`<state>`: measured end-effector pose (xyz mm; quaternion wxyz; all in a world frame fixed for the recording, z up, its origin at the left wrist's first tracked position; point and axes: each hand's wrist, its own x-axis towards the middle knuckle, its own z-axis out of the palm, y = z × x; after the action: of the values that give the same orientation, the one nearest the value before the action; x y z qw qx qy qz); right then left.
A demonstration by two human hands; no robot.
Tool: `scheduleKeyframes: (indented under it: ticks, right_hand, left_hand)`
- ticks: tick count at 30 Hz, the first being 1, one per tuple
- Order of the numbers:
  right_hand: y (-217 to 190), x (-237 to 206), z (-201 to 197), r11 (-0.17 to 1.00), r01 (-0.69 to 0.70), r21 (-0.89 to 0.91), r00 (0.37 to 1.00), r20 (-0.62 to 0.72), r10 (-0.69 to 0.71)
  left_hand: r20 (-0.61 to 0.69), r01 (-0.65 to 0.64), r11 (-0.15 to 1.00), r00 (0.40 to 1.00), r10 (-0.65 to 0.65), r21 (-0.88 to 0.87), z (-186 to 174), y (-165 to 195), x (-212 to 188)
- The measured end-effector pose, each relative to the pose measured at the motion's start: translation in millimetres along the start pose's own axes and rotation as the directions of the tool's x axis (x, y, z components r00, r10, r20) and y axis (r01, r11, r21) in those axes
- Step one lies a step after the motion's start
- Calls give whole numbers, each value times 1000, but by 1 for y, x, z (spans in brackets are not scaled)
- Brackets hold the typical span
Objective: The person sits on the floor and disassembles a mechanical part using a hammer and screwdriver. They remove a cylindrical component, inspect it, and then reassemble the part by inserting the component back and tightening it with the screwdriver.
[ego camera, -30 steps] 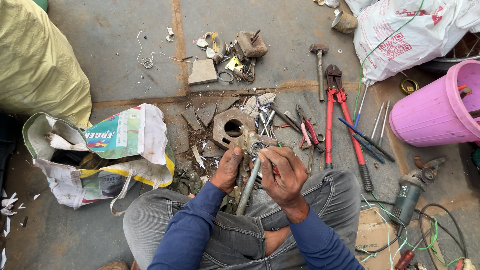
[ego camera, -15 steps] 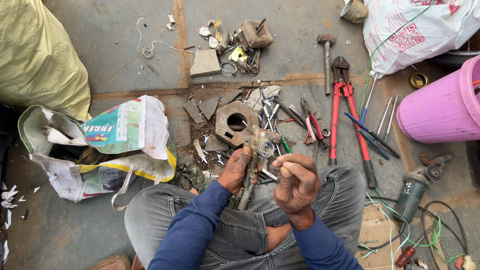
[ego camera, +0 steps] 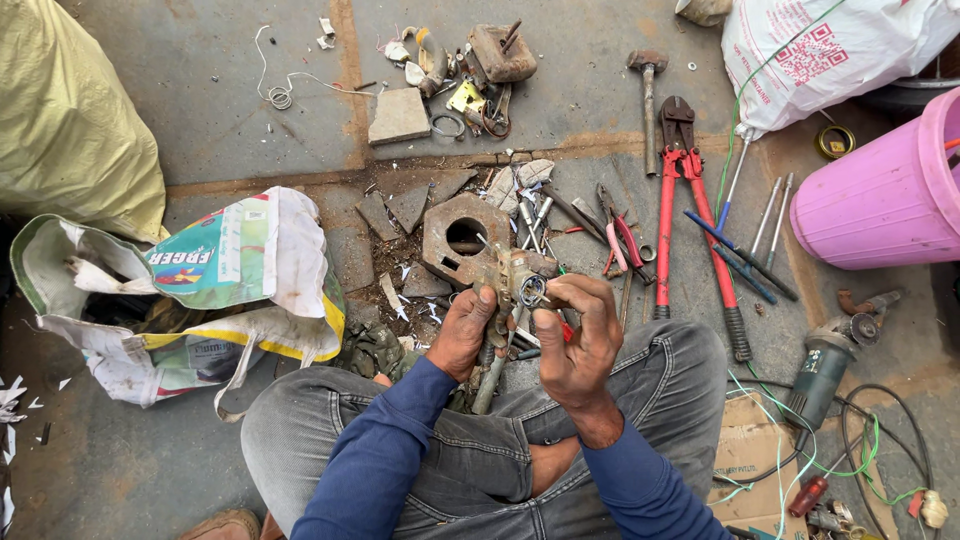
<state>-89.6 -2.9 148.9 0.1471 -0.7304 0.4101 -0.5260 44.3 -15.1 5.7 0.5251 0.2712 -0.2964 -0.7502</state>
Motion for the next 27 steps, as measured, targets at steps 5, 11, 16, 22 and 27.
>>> scheduleKeyframes:
  ticks: [5,11,16,22,27]
  right_hand:
    - [8,0,3,995,43,-93,999,1,-43]
    - [8,3,3,995,75,-63,997,-4,-76]
    - [2,2,-1,994,83,-75,997,5,-83]
    - [4,-2,-11,1000,19,2,1000,-10,-19]
    - [11,-7,-24,992,-55,113,998,14,53]
  left_hand:
    - [13,-3,1000,1000,3,-6,-1,0,1]
    - [23,2,1000,1000,-2,-2,1,1,1]
    - [27,22,1000,999,-22,-4,2,1,-4]
    - [33,41,996,999,-38,-81,7,0,-13]
    - [-39,107,984,993,-113,-143,22,10,-33]
